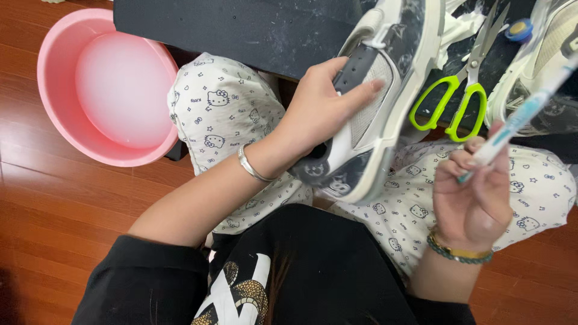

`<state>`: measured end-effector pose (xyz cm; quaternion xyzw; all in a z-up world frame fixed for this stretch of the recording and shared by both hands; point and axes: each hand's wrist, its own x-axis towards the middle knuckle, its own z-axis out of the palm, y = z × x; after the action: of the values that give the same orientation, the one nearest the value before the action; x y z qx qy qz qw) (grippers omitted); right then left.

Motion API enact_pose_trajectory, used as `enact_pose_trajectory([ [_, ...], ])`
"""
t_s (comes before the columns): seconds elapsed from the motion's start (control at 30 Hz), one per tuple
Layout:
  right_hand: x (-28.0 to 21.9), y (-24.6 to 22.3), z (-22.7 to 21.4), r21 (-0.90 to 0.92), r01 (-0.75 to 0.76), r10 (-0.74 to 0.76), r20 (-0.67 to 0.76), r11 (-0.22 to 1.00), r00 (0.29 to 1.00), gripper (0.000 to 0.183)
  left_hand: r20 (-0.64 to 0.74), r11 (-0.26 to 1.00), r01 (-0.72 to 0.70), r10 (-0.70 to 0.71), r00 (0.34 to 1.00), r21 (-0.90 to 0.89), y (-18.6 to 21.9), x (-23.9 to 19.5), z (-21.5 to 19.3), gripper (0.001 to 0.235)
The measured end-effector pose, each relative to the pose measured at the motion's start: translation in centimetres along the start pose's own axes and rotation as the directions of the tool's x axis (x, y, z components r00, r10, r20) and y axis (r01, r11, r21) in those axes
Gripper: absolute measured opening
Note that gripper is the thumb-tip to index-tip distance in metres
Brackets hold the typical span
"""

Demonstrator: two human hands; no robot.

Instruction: The person cleans a white and grey sneaker by hand, using a brush and cleaning solution. They scrub the shoe's exterior and interior, apply liquid from a bottle, and use scissors to cut the bottle's cap before continuing to scrub with a toothbrush.

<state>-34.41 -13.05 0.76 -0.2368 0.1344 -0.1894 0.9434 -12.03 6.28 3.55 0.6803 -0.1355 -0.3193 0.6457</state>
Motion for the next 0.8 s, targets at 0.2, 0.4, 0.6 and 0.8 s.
enact_pose_trajectory([
  [0.2,-2.7,-1.7,-1.5,-0.025,0.02,-0.02,-0.015,0.999,1.0,0.03,0.082,0.915,0.153,-0.131,0.988,-0.373,1.4,-0.6,0.1,0.027],
  [0.4,-4.1,-2.2,-1.9,-0.038,0.002,-0.003,-0.031,0.999,1.0,0.032,0.079,0.922,0.163,-0.144,0.986,-0.352,2.4,-0.6,0.7,0.026],
  [0.6,-4.5,-2.3,-1.0,0.018,0.122,-0.119,-0.127,0.992,0.985,0.037,0.116,0.718,0.293,-0.287,0.951,-0.631,3.7,-1.1,1.9,0.026],
  [0.8,-5.5,-4.0,0.5,0.028,0.229,-0.223,-0.14,0.973,0.965,0.028,0.13,0.447,0.323,-0.411,0.902,-0.834,3.5,-2.2,1.5,0.019],
])
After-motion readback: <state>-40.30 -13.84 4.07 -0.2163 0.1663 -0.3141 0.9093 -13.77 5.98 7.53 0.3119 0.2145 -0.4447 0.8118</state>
